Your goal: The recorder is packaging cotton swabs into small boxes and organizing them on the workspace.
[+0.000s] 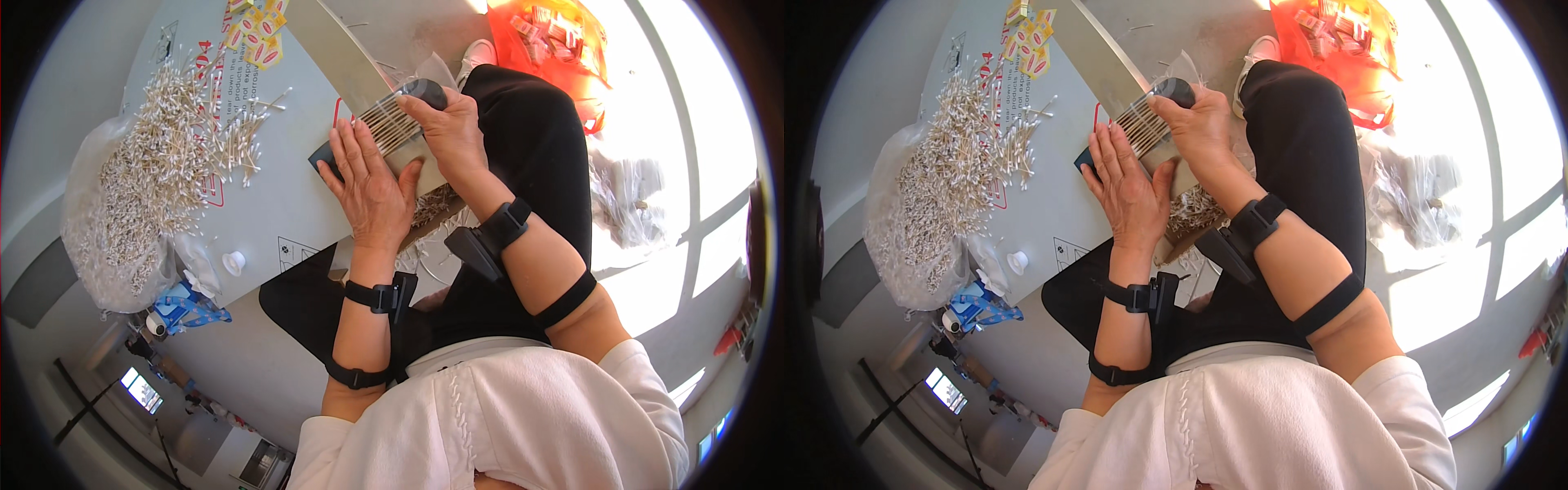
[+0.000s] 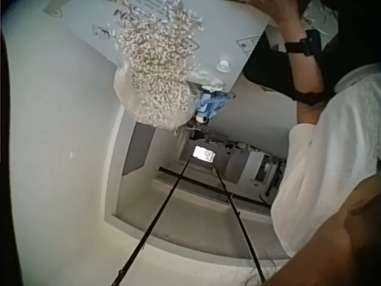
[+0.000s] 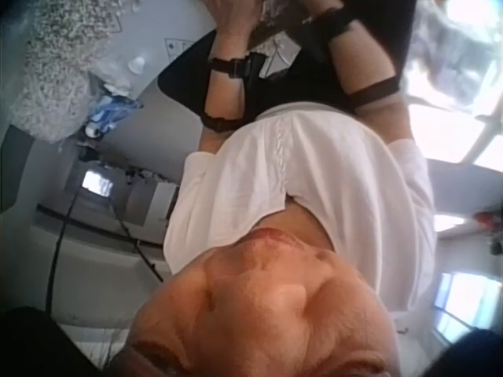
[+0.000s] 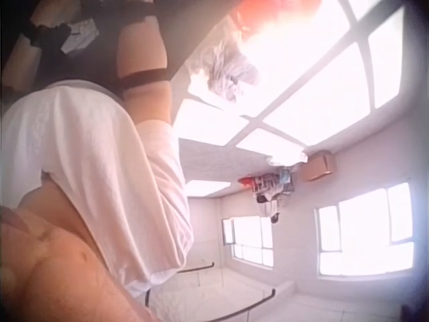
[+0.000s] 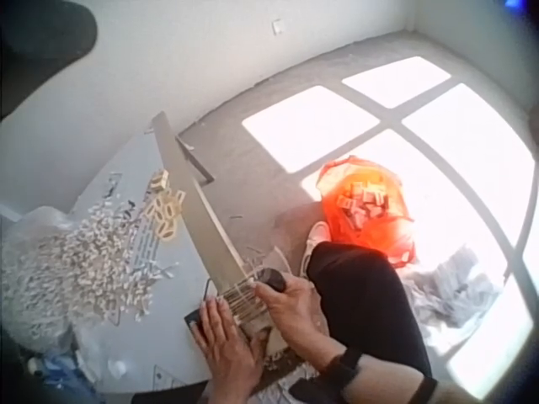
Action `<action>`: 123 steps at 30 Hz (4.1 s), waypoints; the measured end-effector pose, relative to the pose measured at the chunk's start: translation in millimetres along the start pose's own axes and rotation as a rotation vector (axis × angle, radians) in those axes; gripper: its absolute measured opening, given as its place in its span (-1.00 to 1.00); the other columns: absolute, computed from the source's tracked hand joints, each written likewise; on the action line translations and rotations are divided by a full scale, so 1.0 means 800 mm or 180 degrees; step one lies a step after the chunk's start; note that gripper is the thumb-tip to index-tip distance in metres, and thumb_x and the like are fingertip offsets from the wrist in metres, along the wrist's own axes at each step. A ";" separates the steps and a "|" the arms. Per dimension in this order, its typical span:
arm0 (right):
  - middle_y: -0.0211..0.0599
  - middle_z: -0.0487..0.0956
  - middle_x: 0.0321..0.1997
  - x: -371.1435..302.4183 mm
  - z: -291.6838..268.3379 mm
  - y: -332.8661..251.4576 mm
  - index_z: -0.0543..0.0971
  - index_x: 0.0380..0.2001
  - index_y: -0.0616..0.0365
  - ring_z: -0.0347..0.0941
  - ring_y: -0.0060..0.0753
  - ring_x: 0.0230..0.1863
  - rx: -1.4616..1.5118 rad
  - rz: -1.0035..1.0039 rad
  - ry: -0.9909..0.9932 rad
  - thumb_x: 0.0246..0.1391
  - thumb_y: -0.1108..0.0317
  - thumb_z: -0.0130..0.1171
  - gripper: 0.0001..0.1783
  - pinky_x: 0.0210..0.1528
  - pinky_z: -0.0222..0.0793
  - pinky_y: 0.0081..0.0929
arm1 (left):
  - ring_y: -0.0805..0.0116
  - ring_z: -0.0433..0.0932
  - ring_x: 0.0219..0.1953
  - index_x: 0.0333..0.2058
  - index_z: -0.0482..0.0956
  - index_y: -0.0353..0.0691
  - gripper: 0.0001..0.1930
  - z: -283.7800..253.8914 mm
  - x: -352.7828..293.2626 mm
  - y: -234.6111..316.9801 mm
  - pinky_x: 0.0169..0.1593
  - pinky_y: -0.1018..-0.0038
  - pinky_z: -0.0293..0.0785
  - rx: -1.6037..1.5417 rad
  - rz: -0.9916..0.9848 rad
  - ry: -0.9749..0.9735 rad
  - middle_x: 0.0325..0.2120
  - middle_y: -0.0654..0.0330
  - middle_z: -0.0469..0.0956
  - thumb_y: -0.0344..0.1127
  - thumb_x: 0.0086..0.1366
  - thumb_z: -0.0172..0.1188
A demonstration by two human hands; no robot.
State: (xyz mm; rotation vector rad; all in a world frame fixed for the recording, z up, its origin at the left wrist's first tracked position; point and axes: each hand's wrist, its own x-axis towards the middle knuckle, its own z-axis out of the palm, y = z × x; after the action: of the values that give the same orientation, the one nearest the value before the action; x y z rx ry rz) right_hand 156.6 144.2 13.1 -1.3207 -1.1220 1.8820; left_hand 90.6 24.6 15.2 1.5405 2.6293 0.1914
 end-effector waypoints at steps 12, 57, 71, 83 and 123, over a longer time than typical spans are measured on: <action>-0.62 0.44 -0.63 0.005 -0.003 0.014 0.63 -0.54 0.25 0.22 -0.79 -0.60 0.0665 0.0231 0.0207 -0.06 0.44 0.23 -0.90 -0.58 0.07 -0.66 | 0.21 0.45 -0.28 -0.42 0.54 -0.24 -0.86 -0.019 0.069 -0.005 -0.13 0.32 0.42 -0.1686 0.0197 0.1054 -0.41 0.19 0.49 -0.59 0.02 0.23; -0.68 0.40 -0.62 0.016 0.002 0.031 0.65 -0.41 0.11 0.15 -0.76 -0.56 0.0311 -0.0427 0.0011 0.08 0.08 0.31 -0.70 -0.51 0.09 -0.64 | 0.03 -0.08 0.40 0.24 0.10 -0.42 -0.39 0.015 0.067 0.013 0.41 0.14 -0.19 -0.4938 -0.0514 0.1674 0.30 -0.09 0.06 -0.01 0.45 -0.15; -0.62 0.47 -0.60 -0.001 -0.018 0.038 0.63 -0.47 0.15 0.20 -0.81 -0.62 0.1336 0.0267 -0.0039 0.02 0.41 0.31 -0.93 -0.54 0.08 -0.75 | 0.03 -0.23 0.44 0.28 -0.01 -0.42 -0.34 0.014 0.044 0.011 0.44 0.14 -0.30 -0.4988 -0.0610 0.1688 0.35 -0.11 -0.07 0.02 0.46 -0.17; -0.62 0.47 -0.59 0.001 -0.018 0.036 0.64 -0.45 0.15 0.19 -0.80 -0.63 0.1209 0.0278 -0.0059 -0.02 0.44 0.35 -0.93 -0.54 0.12 -0.74 | 0.09 -0.06 0.41 0.27 0.06 -0.41 -0.45 0.011 0.039 -0.001 0.41 0.16 -0.12 -0.4652 -0.0771 0.1821 0.34 0.01 0.01 -0.18 0.45 -0.10; -0.56 0.61 -0.45 0.008 -0.008 0.044 0.65 -0.36 0.18 0.40 -0.74 -0.46 0.0484 -0.0291 -0.0274 -0.10 0.50 0.35 -0.84 -0.37 0.31 -0.68 | 0.25 0.40 -0.38 -0.54 0.51 -0.14 -0.83 0.004 0.016 -0.026 -0.25 0.32 0.36 -0.1083 -0.0261 0.1388 -0.53 0.29 0.43 -0.50 -0.07 0.34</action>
State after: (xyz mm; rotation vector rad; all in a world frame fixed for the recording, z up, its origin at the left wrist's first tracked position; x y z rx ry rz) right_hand 160.4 134.3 -21.6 -1.0965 -1.0408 1.9313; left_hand 66.7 26.0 8.6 1.3966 2.7570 1.0144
